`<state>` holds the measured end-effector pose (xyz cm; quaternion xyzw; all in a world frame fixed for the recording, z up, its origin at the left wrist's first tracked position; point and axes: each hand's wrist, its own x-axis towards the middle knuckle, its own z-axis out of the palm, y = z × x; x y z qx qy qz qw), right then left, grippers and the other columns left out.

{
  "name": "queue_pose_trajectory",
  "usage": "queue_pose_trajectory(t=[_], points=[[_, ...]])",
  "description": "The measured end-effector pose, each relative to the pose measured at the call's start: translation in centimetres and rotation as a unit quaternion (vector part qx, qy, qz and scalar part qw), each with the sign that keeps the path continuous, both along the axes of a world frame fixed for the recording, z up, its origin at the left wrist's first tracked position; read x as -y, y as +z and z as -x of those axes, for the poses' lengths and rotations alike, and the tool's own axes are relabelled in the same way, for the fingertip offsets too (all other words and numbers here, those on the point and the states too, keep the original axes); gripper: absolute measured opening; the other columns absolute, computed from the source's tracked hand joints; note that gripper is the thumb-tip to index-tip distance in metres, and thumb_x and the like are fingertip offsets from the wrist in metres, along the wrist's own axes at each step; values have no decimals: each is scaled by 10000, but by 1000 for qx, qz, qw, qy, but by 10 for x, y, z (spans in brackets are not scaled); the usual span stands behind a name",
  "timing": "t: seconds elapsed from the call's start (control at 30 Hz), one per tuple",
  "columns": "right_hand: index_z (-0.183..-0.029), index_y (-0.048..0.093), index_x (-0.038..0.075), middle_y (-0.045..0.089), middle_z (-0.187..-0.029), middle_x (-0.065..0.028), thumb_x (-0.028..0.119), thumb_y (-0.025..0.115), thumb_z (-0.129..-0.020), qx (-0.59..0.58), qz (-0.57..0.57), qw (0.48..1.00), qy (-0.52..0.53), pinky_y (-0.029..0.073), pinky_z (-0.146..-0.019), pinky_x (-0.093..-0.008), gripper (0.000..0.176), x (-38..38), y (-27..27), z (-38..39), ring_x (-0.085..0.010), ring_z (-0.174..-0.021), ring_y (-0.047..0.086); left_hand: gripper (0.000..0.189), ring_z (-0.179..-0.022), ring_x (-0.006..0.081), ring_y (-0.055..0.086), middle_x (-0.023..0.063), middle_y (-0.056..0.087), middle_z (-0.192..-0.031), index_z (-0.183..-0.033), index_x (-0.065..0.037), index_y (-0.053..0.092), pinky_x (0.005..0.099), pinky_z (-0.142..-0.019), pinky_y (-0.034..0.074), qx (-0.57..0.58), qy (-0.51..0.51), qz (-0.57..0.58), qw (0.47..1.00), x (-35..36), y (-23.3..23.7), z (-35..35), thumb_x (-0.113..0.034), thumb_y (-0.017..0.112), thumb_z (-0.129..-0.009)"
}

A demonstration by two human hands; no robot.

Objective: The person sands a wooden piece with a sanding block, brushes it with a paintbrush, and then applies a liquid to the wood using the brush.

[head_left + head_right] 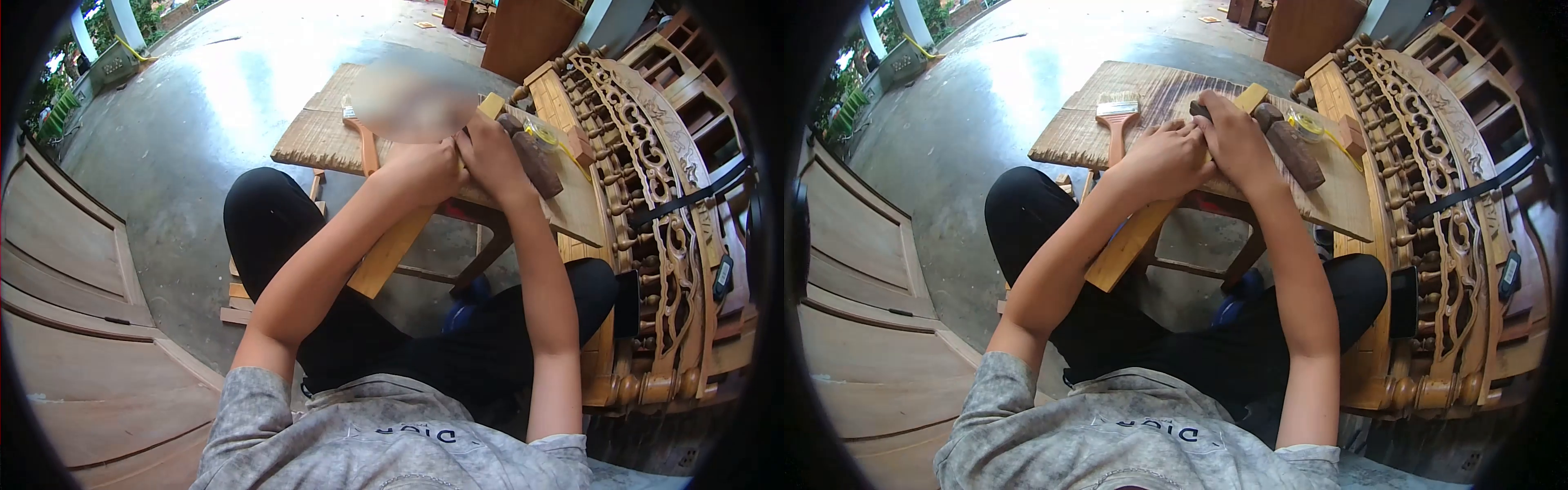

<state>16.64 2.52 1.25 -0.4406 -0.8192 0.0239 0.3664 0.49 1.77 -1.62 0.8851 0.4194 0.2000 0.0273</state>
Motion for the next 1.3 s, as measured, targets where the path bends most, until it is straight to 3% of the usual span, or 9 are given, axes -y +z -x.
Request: queue_pose_trajectory(t=[0.13,0.27,0.4,0.57,0.67,0.83,0.97,1.23,1.3], points=[[-1188,575,12,695,-1135,-249,161,630,-1005,54,111,992,20,523,-928,-475,243,19,33,-16,-453,-1096,661,596,-1262,415,605,289,691,-1224,-1172,122,649,474,-1114,455,33,4,2,999,9,7,5,-442,576,-996],[-1187,575,11,711,-1110,-245,172,627,-1012,65,120,991,11,526,-926,-461,243,7,29,-20,-449,-1083,669,610,-1260,414,609,279,694,-1233,-1199,120,649,460,-1110,464,25,17,-10,999,9,3,1,-450,561,-1002],[-1183,583,13,711,-1092,-249,164,632,-1004,-23,-7,1000,13,528,-925,-468,239,-10,-7,2,-459,-1082,663,640,-1271,417,610,268,688,-1268,-1245,131,634,453,-1116,465,-7,19,-10,1000,5,2,0,-458,568,-1004],[-1192,584,16,707,-1151,-247,202,640,-1012,49,100,993,46,529,-928,-478,265,5,22,-26,-451,-1090,671,654,-1279,433,611,306,656,-1315,-1272,143,619,453,-1132,456,14,32,-12,999,9,2,0,-454,570,-1010],[-1191,583,15,706,-1148,-249,207,639,-1011,59,107,992,-16,529,-932,-477,269,10,21,-21,-452,-1103,666,683,-1324,442,585,351,619,-1350,-1318,156,589,452,-1150,445,6,43,-21,999,11,0,-2,-454,567,-1013],[-1193,593,23,719,-1109,-238,207,647,-1003,-8,-12,1000,15,530,-927,-485,270,-8,-7,-7,-443,-1097,675,741,-1374,450,545,370,582,-1402,-1380,168,536,446,-1184,413,-8,44,-6,999,8,6,-2,-478,558,-1019],[-1190,615,28,736,-1094,-199,241,664,-990,60,142,985,73,530,-915,-455,296,4,31,-40,-397,-1078,702,737,-1381,449,537,355,592,-1401,-1365,170,549,448,-1189,406,23,49,-34,998,8,-7,-1,-481,552,-1020],[-1185,595,48,715,-1130,-232,200,643,-995,-30,-28,999,-17,526,-918,-508,248,-1,-17,-4,-463,-1085,655,721,-1369,441,548,331,605,-1398,-1312,172,588,464,-1173,426,-1,29,-25,999,4,-4,-1,-483,556,-1011],[-1180,594,44,717,-1109,-230,199,648,-992,0,5,1000,12,528,-905,-499,250,0,-8,-13,-455,-1069,664,719,-1366,439,551,326,613,-1388,-1309,167,590,467,-1165,434,-9,28,-15,999,6,-1,-1,-486,557,-1010]])
